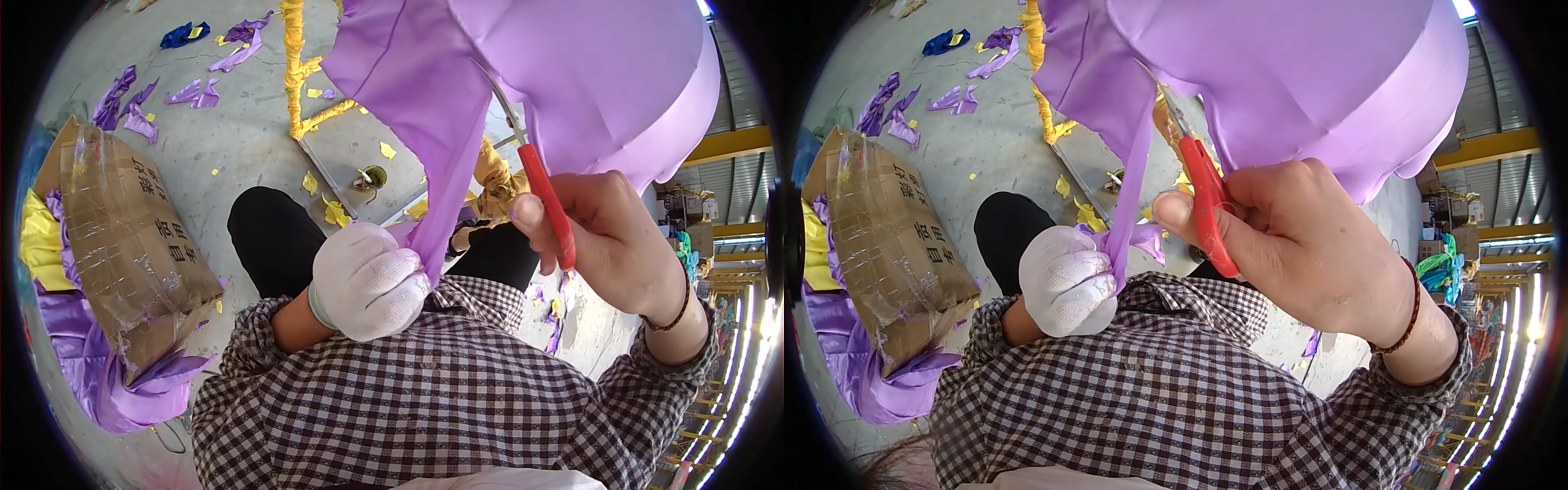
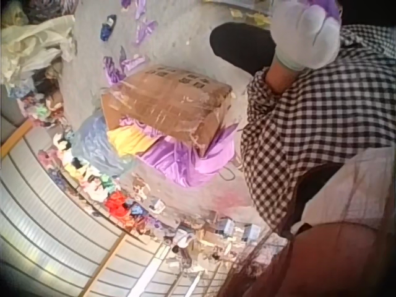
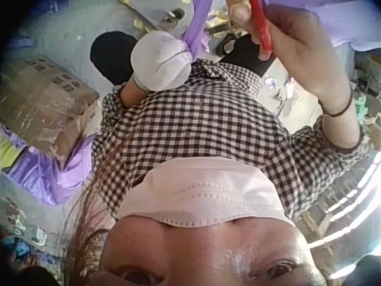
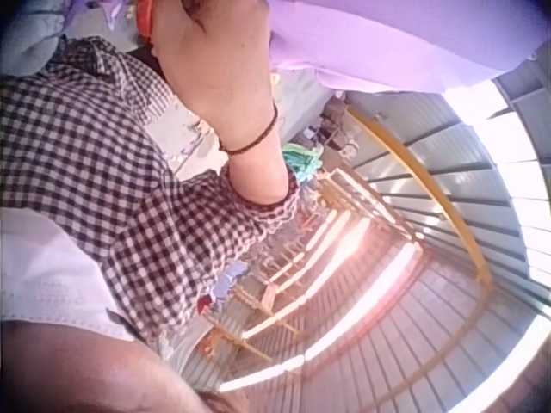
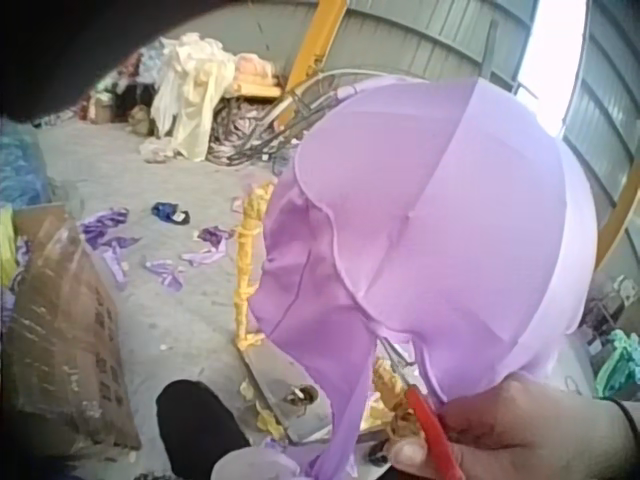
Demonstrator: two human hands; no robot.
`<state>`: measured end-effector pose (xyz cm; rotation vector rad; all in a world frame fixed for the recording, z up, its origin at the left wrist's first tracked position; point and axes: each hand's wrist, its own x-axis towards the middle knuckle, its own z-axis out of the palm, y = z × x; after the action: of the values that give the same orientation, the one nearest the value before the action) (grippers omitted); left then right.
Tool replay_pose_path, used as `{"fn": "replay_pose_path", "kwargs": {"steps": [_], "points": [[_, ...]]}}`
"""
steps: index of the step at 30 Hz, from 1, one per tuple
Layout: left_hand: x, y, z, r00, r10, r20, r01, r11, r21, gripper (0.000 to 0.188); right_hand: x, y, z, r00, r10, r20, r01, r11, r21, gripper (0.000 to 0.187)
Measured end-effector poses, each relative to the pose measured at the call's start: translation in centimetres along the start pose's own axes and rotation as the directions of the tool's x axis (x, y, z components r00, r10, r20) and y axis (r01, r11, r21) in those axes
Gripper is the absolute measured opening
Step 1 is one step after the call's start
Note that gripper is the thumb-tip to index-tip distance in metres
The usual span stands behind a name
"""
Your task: Trimming excess fabric from a purple lantern cover using scissors.
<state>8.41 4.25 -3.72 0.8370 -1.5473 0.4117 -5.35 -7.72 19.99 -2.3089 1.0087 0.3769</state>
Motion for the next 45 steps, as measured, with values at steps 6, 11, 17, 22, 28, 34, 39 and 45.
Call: {"fn": "replay_pose_path", "kwargs": {"steps": [6,11,17,22,28,34,39,45], "points": [[-0.9,0.4,-0.4,0.999,-0.046,0.004,0.046,0.998,0.037,0.03,0.2,0.5,1.6,0.996,-0.057,-0.066,0.059,0.997,0.041,0.057],[0.3,-0.2,-0.2,0.991,0.06,-0.12,-0.051,0.996,0.071,0.03,0.8,0.2,2.9,0.988,-0.109,-0.107,0.121,0.986,0.112,0.057],[-0.5,0.7,-1.3,0.999,-0.024,-0.032,0.025,0.999,0.026,0.023,1.3,0.2,4.8,0.988,-0.08,-0.13,0.115,0.953,0.282,0.055],[-1.1,0.0,-2.2,0.998,-0.059,-0.029,0.061,0.997,0.055,0.034,3.0,1.2,8.2,0.977,-0.145,-0.153,0.206,0.815,0.541,0.054],[-3.4,-1.9,-4.3,0.958,-0.272,0.094,0.211,0.886,0.413,0.037,4.5,4.7,14.9,0.898,-0.316,-0.305,0.438,0.59,0.679,0.039],[-3.9,-2.4,-7.4,0.738,-0.637,0.221,0.396,0.675,0.623,0.035,6.0,5.5,14.6,0.792,-0.351,-0.5,0.609,0.514,0.604,0.032],[-8.3,-3.4,-10.8,0.693,-0.715,0.096,0.626,0.662,0.413,0.03,6.2,5.2,13.8,0.874,-0.25,-0.417,0.483,0.538,0.69,0.031],[-8.7,-2.9,-11.5,0.605,-0.787,-0.12,0.796,0.593,0.119,0.025,6.9,6.1,14.5,0.747,-0.338,-0.572,0.637,0.612,0.47,0.052]]}}
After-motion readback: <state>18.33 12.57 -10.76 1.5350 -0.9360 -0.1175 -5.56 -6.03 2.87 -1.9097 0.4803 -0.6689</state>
